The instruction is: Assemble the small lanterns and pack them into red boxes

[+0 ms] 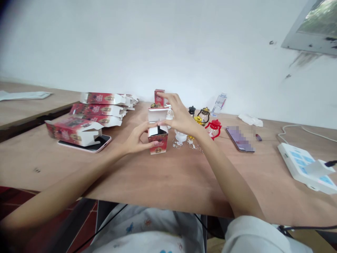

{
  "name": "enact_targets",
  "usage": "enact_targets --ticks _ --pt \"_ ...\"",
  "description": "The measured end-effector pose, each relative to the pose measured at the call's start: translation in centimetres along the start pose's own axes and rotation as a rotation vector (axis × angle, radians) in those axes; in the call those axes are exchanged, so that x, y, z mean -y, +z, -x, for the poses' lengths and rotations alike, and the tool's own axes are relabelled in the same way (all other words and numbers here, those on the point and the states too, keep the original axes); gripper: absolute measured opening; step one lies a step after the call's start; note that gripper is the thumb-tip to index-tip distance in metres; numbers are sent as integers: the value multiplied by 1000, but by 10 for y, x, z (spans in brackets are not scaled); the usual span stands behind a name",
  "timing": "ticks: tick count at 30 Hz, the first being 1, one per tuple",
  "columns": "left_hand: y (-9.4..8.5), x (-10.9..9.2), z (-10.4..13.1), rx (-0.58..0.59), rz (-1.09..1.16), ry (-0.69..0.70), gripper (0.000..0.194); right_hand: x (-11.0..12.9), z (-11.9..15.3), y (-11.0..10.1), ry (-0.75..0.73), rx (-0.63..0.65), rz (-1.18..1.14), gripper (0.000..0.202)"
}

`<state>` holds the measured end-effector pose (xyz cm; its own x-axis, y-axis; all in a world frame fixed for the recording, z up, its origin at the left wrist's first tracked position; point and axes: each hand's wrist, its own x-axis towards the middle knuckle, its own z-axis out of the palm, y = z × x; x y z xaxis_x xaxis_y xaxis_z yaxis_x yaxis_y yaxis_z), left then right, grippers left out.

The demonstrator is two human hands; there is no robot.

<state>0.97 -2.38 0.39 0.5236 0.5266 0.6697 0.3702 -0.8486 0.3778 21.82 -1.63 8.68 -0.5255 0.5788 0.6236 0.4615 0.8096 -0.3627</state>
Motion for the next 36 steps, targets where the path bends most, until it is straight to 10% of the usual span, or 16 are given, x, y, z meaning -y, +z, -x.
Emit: enact_targets --ticks 8,19,27,36 --pt "2 7 -3 -20 71 -88 64 3 2 10 -54 325 10 37" --pt "23 9 3 -286 390 -247 73 -14 2 30 -111 328 63 48" --pt "18 28 3 99 460 -300 81 2 10 31 74 457 316 70" --pt "20 45 14 451 -21 -140 71 8 -21 -19 60 61 256 57"
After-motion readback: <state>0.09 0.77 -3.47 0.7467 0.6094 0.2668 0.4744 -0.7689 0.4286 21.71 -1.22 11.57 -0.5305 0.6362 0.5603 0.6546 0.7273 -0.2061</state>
